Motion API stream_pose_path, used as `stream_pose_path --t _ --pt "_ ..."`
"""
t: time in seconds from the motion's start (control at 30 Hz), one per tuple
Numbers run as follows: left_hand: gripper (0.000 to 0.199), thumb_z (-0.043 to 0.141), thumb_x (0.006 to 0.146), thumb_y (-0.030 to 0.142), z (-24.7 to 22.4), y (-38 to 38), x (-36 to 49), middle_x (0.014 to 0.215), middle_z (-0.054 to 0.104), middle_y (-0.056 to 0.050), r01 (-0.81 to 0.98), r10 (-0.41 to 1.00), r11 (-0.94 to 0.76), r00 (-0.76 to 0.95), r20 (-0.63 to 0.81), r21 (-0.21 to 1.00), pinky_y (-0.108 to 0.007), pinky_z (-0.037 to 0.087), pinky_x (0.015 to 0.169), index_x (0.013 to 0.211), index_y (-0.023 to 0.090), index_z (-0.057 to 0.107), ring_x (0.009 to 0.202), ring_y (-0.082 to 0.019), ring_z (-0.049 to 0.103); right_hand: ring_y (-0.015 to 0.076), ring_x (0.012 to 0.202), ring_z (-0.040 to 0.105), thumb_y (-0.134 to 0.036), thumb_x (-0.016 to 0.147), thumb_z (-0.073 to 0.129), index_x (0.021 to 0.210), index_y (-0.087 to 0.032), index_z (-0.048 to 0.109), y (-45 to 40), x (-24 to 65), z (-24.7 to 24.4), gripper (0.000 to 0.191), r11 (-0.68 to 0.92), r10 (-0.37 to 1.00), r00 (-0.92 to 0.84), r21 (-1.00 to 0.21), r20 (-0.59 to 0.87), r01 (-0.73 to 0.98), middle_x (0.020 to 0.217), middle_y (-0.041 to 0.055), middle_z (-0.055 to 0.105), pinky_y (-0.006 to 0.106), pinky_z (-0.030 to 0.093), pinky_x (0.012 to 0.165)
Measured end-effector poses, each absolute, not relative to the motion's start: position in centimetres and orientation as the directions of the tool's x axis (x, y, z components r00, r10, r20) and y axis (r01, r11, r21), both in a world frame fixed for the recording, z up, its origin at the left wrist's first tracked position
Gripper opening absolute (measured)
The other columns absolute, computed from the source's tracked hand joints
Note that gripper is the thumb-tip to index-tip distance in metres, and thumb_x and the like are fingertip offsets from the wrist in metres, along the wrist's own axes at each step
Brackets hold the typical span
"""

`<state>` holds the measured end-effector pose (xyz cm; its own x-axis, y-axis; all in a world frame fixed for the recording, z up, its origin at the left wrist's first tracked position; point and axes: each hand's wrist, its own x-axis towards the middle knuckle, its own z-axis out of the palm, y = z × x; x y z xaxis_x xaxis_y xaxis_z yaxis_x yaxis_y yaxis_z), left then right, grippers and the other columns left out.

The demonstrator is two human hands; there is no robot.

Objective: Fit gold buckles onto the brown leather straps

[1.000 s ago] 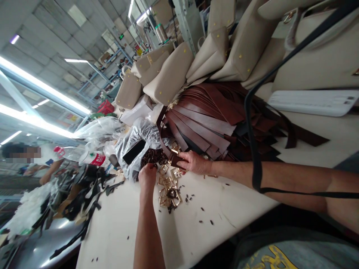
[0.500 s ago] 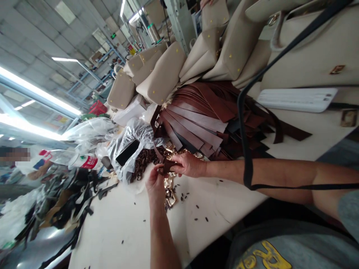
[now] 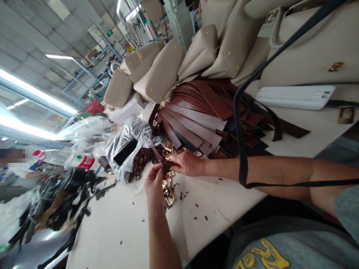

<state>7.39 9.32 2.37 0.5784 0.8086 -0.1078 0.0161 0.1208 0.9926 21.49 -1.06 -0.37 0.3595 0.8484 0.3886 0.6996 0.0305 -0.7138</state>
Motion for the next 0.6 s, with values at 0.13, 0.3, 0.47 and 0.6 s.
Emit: stream_pose_path --t 0.13,0.3,0.47,0.6 --pt "0.04 0.086 0.064 0.04 2.3 9.4 6.9 0.069 0.07 0.0 0.036 0.77 0.144 0.624 -0.135 0.989 -0.02 0.052 0.06 0.094 0.016 0.075 0.059 -0.009 0.062 0.0168 0.066 0.054 -0.034 0.091 0.057 0.097 -0.016 0.068 -1.0 21.8 0.1 0.021 -0.07 0.886 0.373 -0.716 0.276 0.695 0.079 0.0067 0.069 0.027 0.035 0.061" --pt "0.038 0.09 0.058 0.036 1.7 9.5 7.2 0.077 0.072 -0.001 0.045 0.789 0.128 0.601 -0.129 0.991 -0.021 0.052 0.059 0.087 0.017 0.075 0.058 -0.008 0.062 0.0215 0.078 0.061 -0.031 0.092 0.056 0.105 -0.015 0.066 -1.1 21.8 0.5 0.023 -0.077 0.927 0.319 -0.732 0.198 0.677 0.093 0.0106 0.071 0.03 0.038 0.067" --pt "0.034 0.09 0.057 0.034 0.8 9.4 7.6 0.074 0.071 0.0 0.075 0.719 0.178 0.671 -0.182 0.981 -0.02 0.051 0.062 0.081 0.016 0.074 0.06 -0.009 0.063 0.017 0.075 0.061 -0.021 0.089 0.055 0.099 -0.014 0.063 -1.2 21.7 0.2 0.014 -0.04 0.927 0.329 -0.824 0.181 0.565 0.084 0.0067 0.069 0.024 0.036 0.063" --pt "0.033 0.088 0.06 0.035 0.3 9.2 7.8 0.082 0.073 -0.003 0.086 0.733 0.12 0.664 -0.147 0.989 -0.029 0.055 0.071 0.084 0.016 0.076 0.071 -0.015 0.067 0.0111 0.065 0.056 -0.011 0.085 0.052 0.097 -0.013 0.058 -1.2 21.7 0.0 0.014 0.02 0.935 0.301 -0.878 0.185 0.478 0.073 0.0009 0.065 0.02 0.035 0.059"
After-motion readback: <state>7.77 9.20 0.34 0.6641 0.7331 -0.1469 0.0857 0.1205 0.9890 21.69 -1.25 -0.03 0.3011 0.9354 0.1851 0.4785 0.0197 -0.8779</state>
